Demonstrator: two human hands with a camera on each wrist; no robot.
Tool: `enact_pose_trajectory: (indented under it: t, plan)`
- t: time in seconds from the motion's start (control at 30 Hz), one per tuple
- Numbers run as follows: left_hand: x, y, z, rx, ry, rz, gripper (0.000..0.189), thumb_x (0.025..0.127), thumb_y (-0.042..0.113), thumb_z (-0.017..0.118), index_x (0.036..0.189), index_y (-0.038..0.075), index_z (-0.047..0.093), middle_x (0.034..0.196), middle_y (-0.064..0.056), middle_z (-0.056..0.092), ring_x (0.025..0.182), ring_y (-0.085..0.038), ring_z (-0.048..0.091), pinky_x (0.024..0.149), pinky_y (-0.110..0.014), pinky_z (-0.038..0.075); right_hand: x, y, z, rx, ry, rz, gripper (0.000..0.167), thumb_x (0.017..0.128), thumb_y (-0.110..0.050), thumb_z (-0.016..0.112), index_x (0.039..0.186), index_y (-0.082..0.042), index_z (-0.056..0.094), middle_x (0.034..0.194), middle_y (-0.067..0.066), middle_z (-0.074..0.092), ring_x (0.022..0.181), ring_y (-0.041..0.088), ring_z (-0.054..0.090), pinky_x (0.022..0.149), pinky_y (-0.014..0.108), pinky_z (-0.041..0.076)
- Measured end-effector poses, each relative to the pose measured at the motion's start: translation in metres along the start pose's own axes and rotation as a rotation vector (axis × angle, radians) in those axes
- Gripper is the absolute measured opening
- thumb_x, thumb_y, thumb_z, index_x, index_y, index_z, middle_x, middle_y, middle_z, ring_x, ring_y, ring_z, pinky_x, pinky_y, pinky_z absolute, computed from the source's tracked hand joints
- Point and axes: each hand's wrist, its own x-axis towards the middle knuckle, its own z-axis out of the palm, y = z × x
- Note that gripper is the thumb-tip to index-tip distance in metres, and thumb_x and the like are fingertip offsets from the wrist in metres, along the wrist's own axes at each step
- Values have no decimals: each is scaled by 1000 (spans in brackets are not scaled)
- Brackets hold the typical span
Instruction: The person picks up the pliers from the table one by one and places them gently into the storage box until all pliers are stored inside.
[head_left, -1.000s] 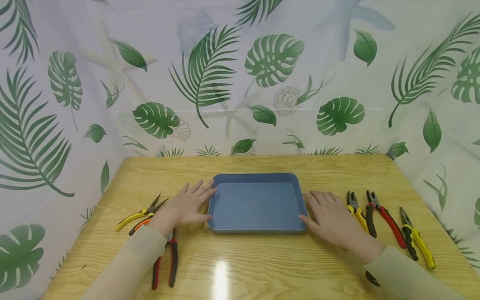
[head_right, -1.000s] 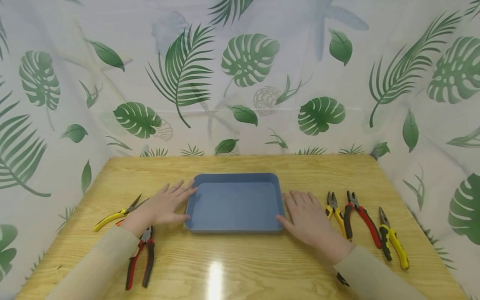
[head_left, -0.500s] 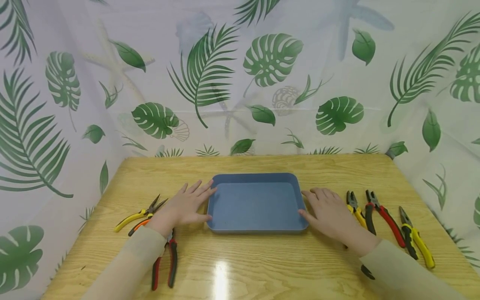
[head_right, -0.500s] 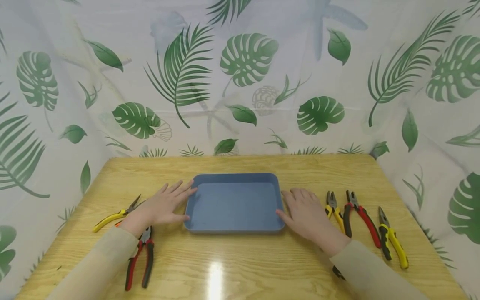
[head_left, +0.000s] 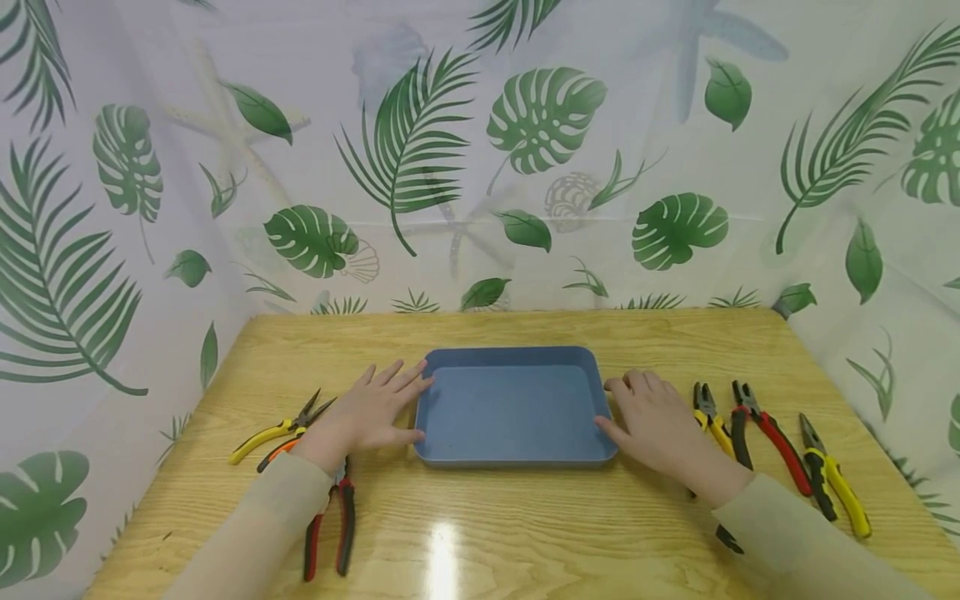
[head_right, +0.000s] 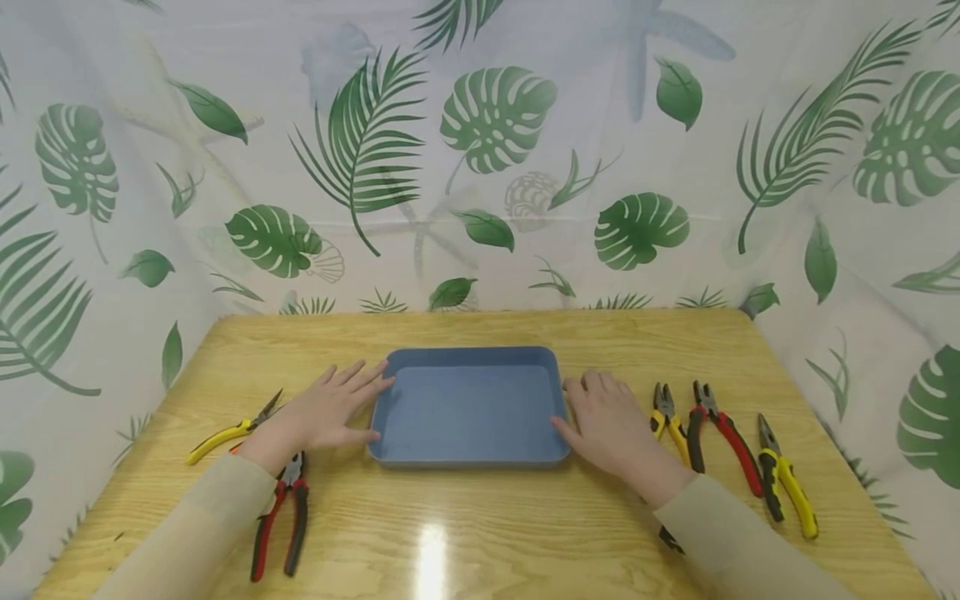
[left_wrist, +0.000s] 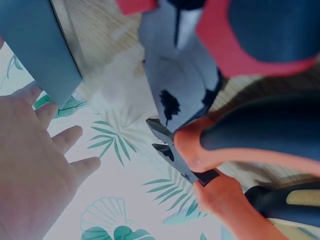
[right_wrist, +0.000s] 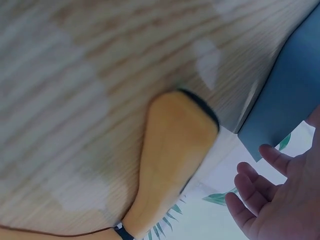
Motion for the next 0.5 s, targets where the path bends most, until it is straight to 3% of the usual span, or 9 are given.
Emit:
enact_pose_trajectory:
  t: [0.17,0.5]
  plan:
    - [-3,2,-1,2,18,3,81,101,53,64,167,18,35,178,-9,20,163,-45,19,127,-73,16,0,1,0,-16,11,-11,44,97,-40,76,121,-5,64,103,14,57,86,27,50,71,39,41]
    - [-13,-1,-1,35,46,-12,77,103,57,60,167,21,36,177,-12,24,163,-44,23,127,-71,17,0,4,8,-54,34,-10,46,96,-42,77,124,-7,63,100,14,54,84,27,46,69,37,35]
